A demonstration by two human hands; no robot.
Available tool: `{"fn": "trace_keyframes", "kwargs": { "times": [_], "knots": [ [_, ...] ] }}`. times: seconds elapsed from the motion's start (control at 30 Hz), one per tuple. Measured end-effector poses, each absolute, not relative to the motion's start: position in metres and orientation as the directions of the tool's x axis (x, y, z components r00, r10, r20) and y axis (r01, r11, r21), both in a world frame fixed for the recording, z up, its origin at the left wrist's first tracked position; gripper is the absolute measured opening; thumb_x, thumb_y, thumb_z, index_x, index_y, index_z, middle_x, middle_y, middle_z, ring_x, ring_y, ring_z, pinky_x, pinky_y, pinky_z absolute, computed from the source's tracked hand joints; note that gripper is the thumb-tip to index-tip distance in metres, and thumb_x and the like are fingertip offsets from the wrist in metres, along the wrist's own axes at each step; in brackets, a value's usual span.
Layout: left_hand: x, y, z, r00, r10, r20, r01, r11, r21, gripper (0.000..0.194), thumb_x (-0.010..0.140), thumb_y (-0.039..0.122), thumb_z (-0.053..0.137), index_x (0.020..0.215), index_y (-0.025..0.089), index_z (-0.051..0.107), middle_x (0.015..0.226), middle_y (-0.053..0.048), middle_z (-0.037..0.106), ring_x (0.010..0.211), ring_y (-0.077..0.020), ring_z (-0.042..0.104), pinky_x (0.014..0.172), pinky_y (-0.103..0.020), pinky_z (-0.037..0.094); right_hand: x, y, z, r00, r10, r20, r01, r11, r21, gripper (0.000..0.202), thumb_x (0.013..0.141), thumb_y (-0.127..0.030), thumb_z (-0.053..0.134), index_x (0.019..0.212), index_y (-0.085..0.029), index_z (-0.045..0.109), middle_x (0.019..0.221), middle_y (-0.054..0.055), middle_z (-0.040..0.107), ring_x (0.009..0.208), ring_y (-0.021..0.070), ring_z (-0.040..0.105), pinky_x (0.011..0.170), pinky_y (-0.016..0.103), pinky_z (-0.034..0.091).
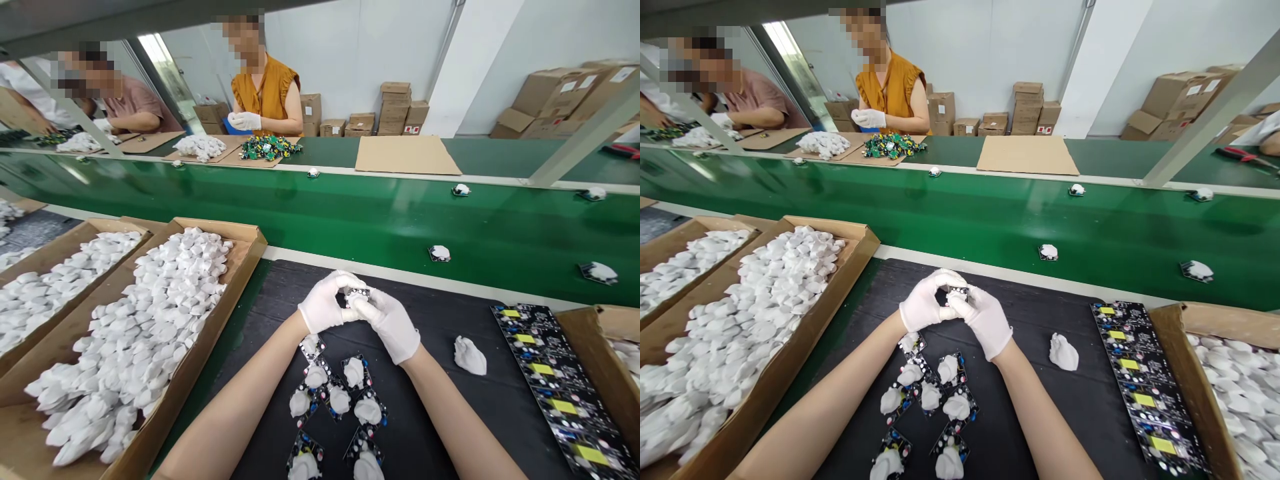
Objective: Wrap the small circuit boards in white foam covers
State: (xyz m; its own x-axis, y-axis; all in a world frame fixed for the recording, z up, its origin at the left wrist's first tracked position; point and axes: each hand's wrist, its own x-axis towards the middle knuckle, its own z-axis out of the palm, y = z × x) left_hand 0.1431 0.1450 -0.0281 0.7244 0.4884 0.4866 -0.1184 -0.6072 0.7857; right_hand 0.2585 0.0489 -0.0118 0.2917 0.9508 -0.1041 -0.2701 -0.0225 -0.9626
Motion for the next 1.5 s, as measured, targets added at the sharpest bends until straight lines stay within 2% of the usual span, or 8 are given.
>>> {"fn": "trace_keyframes", "kwargs": {
  "times": [0.17, 0.33, 0.47, 0.63, 0.87, 1.07, 1.37, 1.5],
  "knots": [
    [0.1429, 0.1448, -0.0281, 0.732, 0.487, 0.476, -0.097, -0.617, 0.781, 0.033, 0.067, 0.03, 0.075, 0.096, 0.018, 0.064, 0.094, -0.007, 0.064, 0.087, -0.0196, 0.061, 0.077, -0.033, 0.05, 0.2591, 0.0499, -0.0143, 0.31, 0.945, -0.102, -0.222, -0.033, -0.974, 0.021, 0.059, -0.037, 0.077, 0.068, -0.021, 0.068, 0.071, 0.001, 0.066, 0.072, 0.0206, 0.057, 0.075, 0.036, 0.045],
    [0.1432, 0.145, -0.0302, 0.733, 0.479, 0.483, -0.124, -0.603, 0.788, 0.036, 0.066, 0.032, 0.076, 0.098, 0.019, 0.064, 0.092, -0.007, 0.065, 0.085, -0.0194, 0.062, 0.075, -0.032, 0.051, 0.2591, 0.0493, -0.02, 0.305, 0.938, -0.167, -0.311, -0.068, -0.948, 0.027, 0.058, -0.038, 0.078, 0.074, -0.019, 0.069, 0.071, 0.001, 0.067, 0.072, 0.0208, 0.058, 0.074, 0.035, 0.045],
    [0.1437, 0.145, -0.0322, 0.731, 0.478, 0.488, -0.139, -0.595, 0.792, 0.036, 0.067, 0.031, 0.076, 0.099, 0.019, 0.064, 0.092, -0.007, 0.065, 0.083, -0.0187, 0.062, 0.073, -0.031, 0.051, 0.2605, 0.0481, -0.0178, 0.282, 0.949, -0.138, -0.328, -0.04, -0.944, 0.025, 0.059, -0.036, 0.079, 0.075, -0.019, 0.069, 0.072, 0.0, 0.065, 0.075, 0.0192, 0.058, 0.076, 0.033, 0.044],
    [0.1438, 0.1451, -0.032, 0.732, 0.484, 0.48, -0.137, -0.586, 0.799, 0.039, 0.066, 0.035, 0.078, 0.099, 0.019, 0.064, 0.093, -0.007, 0.065, 0.084, -0.0189, 0.062, 0.074, -0.031, 0.05, 0.2623, 0.0478, -0.0162, 0.227, 0.962, -0.148, -0.42, -0.041, -0.907, 0.03, 0.061, -0.045, 0.076, 0.066, -0.018, 0.064, 0.067, 0.0, 0.06, 0.069, 0.016, 0.053, 0.068, 0.03, 0.043],
    [0.1422, 0.1462, -0.032, 0.773, 0.489, 0.405, -0.09, -0.548, 0.832, 0.045, 0.06, 0.035, 0.081, 0.099, 0.017, 0.065, 0.092, -0.007, 0.065, 0.084, -0.0193, 0.061, 0.075, -0.032, 0.049, 0.2597, 0.0512, -0.0206, 0.313, 0.93, -0.192, -0.336, -0.081, -0.938, 0.037, 0.054, -0.049, 0.078, 0.067, -0.018, 0.063, 0.063, -0.001, 0.058, 0.063, 0.0151, 0.05, 0.06, 0.028, 0.04],
    [0.1419, 0.1451, -0.0308, 0.763, 0.528, 0.373, -0.079, -0.496, 0.865, 0.047, 0.058, 0.036, 0.082, 0.098, 0.017, 0.066, 0.092, -0.007, 0.065, 0.082, -0.0181, 0.061, 0.075, -0.031, 0.049, 0.2619, 0.0475, -0.0146, 0.249, 0.954, -0.166, -0.33, -0.077, -0.941, 0.032, 0.06, -0.045, 0.076, 0.073, -0.018, 0.066, 0.073, 0.001, 0.064, 0.07, 0.0171, 0.055, 0.069, 0.031, 0.043],
    [0.1407, 0.1455, -0.0296, 0.79, 0.51, 0.34, -0.053, -0.497, 0.866, 0.043, 0.063, 0.031, 0.079, 0.101, 0.017, 0.063, 0.095, -0.007, 0.065, 0.084, -0.019, 0.061, 0.078, -0.032, 0.049, 0.261, 0.0499, -0.0159, 0.275, 0.942, -0.193, -0.305, -0.105, -0.946, 0.028, 0.053, -0.037, 0.081, 0.068, -0.018, 0.067, 0.068, 0.001, 0.066, 0.072, 0.019, 0.058, 0.073, 0.033, 0.045],
    [0.1403, 0.1454, -0.0265, 0.827, 0.491, 0.273, -0.017, -0.463, 0.886, 0.053, 0.062, 0.031, 0.08, 0.108, 0.018, 0.059, 0.104, -0.008, 0.064, 0.092, -0.0206, 0.061, 0.084, -0.035, 0.048, 0.2603, 0.052, -0.02, 0.3, 0.931, -0.208, -0.36, -0.091, -0.928, 0.029, 0.053, -0.035, 0.081, 0.072, -0.019, 0.067, 0.072, 0.001, 0.067, 0.073, 0.0187, 0.06, 0.076, 0.034, 0.045]
  ]
}}
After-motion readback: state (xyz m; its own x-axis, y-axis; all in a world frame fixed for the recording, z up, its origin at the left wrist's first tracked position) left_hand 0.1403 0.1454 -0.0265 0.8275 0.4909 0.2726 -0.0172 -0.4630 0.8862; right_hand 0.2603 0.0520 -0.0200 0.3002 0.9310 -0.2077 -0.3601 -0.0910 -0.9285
